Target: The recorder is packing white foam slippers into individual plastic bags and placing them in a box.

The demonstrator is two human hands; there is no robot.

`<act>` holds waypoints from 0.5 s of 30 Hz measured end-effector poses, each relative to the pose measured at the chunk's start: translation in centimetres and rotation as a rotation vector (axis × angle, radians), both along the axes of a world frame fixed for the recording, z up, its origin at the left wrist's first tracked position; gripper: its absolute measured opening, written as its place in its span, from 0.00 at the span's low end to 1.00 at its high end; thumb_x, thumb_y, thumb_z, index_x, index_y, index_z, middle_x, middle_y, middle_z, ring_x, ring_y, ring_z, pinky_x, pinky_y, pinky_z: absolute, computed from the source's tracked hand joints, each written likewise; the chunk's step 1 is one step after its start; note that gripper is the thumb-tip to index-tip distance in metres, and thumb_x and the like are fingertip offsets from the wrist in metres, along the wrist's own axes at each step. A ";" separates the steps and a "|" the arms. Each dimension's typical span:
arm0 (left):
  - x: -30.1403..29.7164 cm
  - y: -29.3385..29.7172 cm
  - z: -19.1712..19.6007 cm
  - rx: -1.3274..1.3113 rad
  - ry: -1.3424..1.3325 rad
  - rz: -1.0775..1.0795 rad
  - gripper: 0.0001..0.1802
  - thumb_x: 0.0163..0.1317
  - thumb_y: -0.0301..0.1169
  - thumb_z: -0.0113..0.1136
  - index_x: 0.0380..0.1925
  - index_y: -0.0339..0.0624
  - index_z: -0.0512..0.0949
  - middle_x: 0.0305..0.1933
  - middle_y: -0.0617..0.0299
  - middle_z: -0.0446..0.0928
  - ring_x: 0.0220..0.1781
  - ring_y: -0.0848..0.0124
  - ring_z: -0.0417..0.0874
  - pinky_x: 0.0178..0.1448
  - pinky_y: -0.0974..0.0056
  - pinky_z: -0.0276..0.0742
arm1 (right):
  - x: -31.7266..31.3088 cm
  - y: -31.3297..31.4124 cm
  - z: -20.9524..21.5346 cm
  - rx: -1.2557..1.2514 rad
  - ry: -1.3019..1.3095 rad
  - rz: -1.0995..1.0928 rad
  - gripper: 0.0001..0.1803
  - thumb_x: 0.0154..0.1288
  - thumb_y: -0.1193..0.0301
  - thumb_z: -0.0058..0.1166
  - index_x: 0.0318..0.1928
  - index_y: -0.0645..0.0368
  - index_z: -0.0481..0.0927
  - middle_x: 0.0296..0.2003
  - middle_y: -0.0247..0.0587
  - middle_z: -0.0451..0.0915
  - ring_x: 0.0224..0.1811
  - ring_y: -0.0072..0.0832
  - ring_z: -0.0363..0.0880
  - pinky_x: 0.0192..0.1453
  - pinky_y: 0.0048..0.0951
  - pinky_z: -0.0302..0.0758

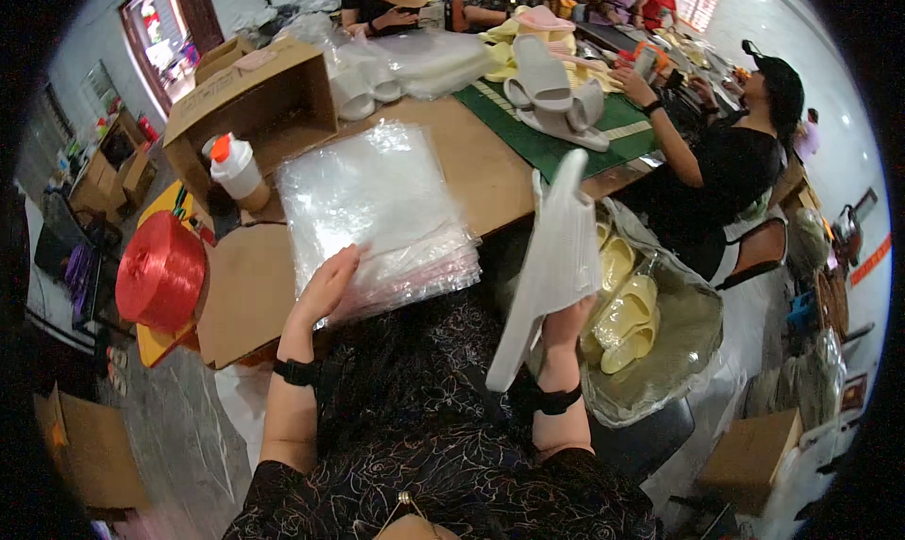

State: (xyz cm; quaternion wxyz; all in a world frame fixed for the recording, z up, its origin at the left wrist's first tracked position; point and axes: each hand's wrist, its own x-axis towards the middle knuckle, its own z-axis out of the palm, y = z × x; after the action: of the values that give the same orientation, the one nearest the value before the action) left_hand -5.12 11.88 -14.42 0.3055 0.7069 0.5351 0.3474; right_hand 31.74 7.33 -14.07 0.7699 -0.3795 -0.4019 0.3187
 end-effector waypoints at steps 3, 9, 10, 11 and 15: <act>0.2 0.0 0.7 -0.182 -0.233 0.048 0.23 0.77 0.43 0.44 0.59 0.39 0.79 0.63 0.46 0.78 0.71 0.57 0.72 0.74 0.60 0.61 | -0.2 0.3 -0.5 -0.131 0.224 -0.130 0.21 0.74 0.69 0.51 0.62 0.67 0.73 0.54 0.43 0.81 0.51 0.31 0.83 0.55 0.34 0.81; 0.3 -0.1 0.4 -0.148 -0.255 0.057 0.23 0.77 0.43 0.45 0.58 0.38 0.80 0.60 0.49 0.80 0.67 0.62 0.76 0.71 0.62 0.65 | -0.7 -0.1 0.6 -0.038 -0.128 -0.072 0.21 0.74 0.71 0.49 0.63 0.67 0.73 0.52 0.45 0.80 0.50 0.29 0.81 0.54 0.31 0.79; 0.6 -0.1 0.6 -0.147 -0.253 0.056 0.23 0.77 0.43 0.45 0.58 0.38 0.80 0.60 0.49 0.80 0.67 0.62 0.76 0.71 0.62 0.65 | -1.2 -0.3 1.0 -0.043 -0.129 -0.049 0.21 0.74 0.71 0.49 0.63 0.67 0.73 0.52 0.45 0.80 0.51 0.29 0.81 0.54 0.31 0.79; 1.0 -0.3 1.0 -0.159 -0.233 0.083 0.23 0.77 0.42 0.45 0.57 0.38 0.81 0.59 0.49 0.81 0.65 0.61 0.77 0.70 0.62 0.67 | -1.4 -0.4 1.1 -0.047 -0.130 -0.027 0.20 0.74 0.71 0.49 0.62 0.67 0.74 0.52 0.44 0.80 0.52 0.29 0.81 0.54 0.31 0.79; 1.4 -0.3 1.1 -0.060 0.004 0.062 0.20 0.74 0.39 0.49 0.54 0.40 0.82 0.57 0.48 0.81 0.63 0.57 0.79 0.65 0.60 0.71 | -1.0 -0.3 -0.2 -0.035 -0.027 0.016 0.17 0.72 0.70 0.53 0.53 0.70 0.81 0.47 0.41 0.85 0.47 0.26 0.84 0.51 0.29 0.79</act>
State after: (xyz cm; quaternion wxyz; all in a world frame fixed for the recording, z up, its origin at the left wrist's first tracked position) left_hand -3.68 11.54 -13.34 0.3146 0.6810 0.5678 0.3389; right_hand 30.70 7.04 -14.23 0.7553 -0.3938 -0.4096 0.3266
